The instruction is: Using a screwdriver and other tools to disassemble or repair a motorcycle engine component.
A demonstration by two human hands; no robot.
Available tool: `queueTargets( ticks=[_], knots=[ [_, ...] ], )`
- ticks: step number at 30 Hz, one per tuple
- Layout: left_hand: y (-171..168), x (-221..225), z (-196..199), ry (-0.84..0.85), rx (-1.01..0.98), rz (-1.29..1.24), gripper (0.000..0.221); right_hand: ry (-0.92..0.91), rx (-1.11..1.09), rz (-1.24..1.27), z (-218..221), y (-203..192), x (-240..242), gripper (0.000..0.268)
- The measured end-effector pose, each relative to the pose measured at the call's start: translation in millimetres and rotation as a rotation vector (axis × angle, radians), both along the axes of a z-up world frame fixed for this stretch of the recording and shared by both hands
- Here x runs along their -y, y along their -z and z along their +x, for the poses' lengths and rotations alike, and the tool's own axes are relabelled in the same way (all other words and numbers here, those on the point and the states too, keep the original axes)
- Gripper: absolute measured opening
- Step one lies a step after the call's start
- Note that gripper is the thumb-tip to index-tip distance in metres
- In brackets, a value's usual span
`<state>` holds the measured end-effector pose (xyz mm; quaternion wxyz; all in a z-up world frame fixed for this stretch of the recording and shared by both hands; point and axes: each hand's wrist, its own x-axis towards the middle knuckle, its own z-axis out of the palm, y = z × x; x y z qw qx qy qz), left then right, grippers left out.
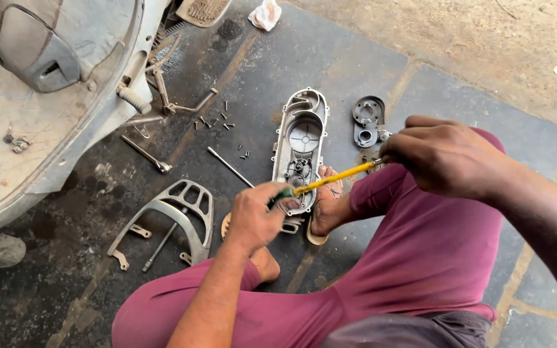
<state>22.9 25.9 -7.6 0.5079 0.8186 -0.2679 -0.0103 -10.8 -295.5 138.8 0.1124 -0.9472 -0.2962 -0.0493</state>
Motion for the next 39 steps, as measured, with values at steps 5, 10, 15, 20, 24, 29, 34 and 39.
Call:
queueTargets(
  ticks=[5, 10, 15, 20, 24, 29, 34, 39],
  knots=[
    [13.4, 23.9, 12.1, 0.004, -0.083, -0.010, 0.035, 0.157, 0.061, 0.252, 38.9, 45.2, 13.5, 0.024],
    [73.5, 66.9, 23.3, -0.071, -0.694, -0.151, 0.039, 0.270, -0.320, 0.340, 44.1, 317.6, 46.2, 0.041],
    [194.5, 65.9, 54.4, 0.558, -0.584, 0.622, 0.031, 0.687, -0.827, 1.504, 33.0, 355.5, -52.6, 0.038],
    [238.7, 64.5, 119.7, 0.286, -0.252, 0.878, 0.027, 0.949, -1.052, 1.458, 4.5, 367.6, -66.5, 0.029],
    [327.0, 88.9, 152.0, 0.273, 0.252, 0.547, 0.046, 1.131, -1.252, 1.197, 3.3, 352.6, -89.2, 0.039],
    [353.3, 112.1, 152.5, 0.339, 0.190, 0.502, 0.038, 1.168, -1.259, 1.187, -2.5, 401.5, -69.5, 0.044],
    [372.1, 125.6, 164.9, 0.244, 0.136, 0.477, 0.015, 1.189, -1.279, 1.214, 4.1, 414.3, -67.2, 0.049],
    [393.4, 130.2, 163.3, 0.336, 0.129, 0.569, 0.009, 1.285, -1.248, 1.110, 9.3, 393.0, -80.8, 0.053]
  ],
)
